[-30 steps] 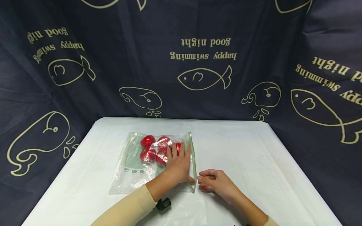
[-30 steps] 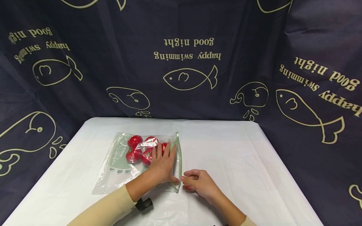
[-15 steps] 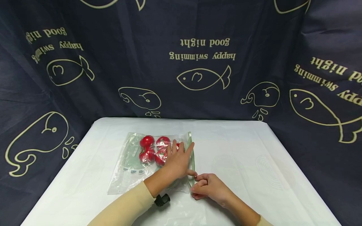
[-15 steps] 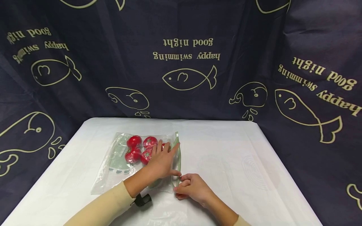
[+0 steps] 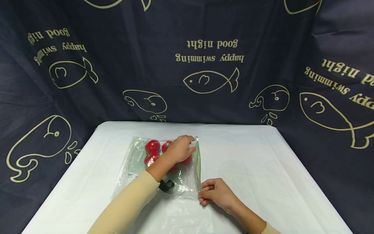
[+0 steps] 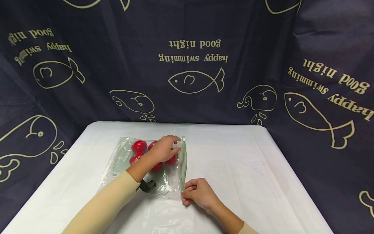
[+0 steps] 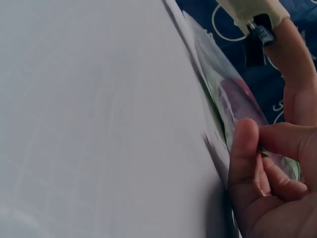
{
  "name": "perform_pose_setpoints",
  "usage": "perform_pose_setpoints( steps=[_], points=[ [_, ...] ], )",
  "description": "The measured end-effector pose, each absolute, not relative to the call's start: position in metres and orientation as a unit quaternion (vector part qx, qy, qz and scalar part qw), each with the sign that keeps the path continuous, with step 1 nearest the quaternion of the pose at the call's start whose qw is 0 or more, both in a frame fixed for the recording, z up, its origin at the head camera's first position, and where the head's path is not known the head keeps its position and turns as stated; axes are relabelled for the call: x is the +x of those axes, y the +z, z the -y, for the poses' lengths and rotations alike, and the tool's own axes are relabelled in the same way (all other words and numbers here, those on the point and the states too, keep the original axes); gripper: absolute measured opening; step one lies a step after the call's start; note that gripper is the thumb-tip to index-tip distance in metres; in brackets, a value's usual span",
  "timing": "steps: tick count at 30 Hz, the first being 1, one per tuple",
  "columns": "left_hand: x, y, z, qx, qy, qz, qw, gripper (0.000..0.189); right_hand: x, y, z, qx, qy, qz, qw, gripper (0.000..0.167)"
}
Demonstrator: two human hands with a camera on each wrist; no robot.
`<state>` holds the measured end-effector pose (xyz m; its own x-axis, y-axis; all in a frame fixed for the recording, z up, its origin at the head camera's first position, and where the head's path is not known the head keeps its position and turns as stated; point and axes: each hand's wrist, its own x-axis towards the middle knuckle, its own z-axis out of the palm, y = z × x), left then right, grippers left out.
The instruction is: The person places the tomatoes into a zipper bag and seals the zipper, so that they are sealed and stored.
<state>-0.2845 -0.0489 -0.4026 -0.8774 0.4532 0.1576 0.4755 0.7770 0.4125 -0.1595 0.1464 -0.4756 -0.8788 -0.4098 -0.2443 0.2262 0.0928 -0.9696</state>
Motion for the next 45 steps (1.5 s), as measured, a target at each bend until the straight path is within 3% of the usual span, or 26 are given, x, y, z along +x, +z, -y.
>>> perform_pose_setpoints(
  steps=[6,11,18,23,32,38,45],
  points=[
    [-0.317,-0.403,0.052,-0.264,-0.242,0.934,0.017,0.03,-0.16,-0.477,-0.148,-0.06,-0.679,-0.697,0.224,0.028],
    [-0.34,-0.407,0.049,-0.288,-0.245,0.926,-0.009,0.032,-0.161,-0.478,-0.149,-0.056,-0.674,-0.701,0.227,0.025],
    [-0.36,-0.408,0.043,-0.276,-0.207,0.931,-0.117,0.051,-0.162,-0.477,-0.151,-0.058,-0.668,-0.706,0.227,0.03],
    [-0.363,-0.409,0.041,-0.26,-0.224,0.922,-0.178,0.053,-0.162,-0.476,-0.153,-0.056,-0.665,-0.709,0.229,0.033],
    [-0.376,-0.409,0.044,-0.277,-0.245,0.916,-0.155,0.035,-0.163,-0.476,-0.156,-0.057,-0.662,-0.71,0.233,0.03],
    [-0.377,-0.407,0.05,-0.251,-0.287,0.909,-0.171,0.015,-0.166,-0.472,-0.167,-0.065,-0.651,-0.72,0.233,0.034],
    [-0.374,-0.408,0.055,-0.247,-0.34,0.893,-0.161,0.013,-0.17,-0.469,-0.182,-0.063,-0.634,-0.736,0.228,0.038]
  ],
)
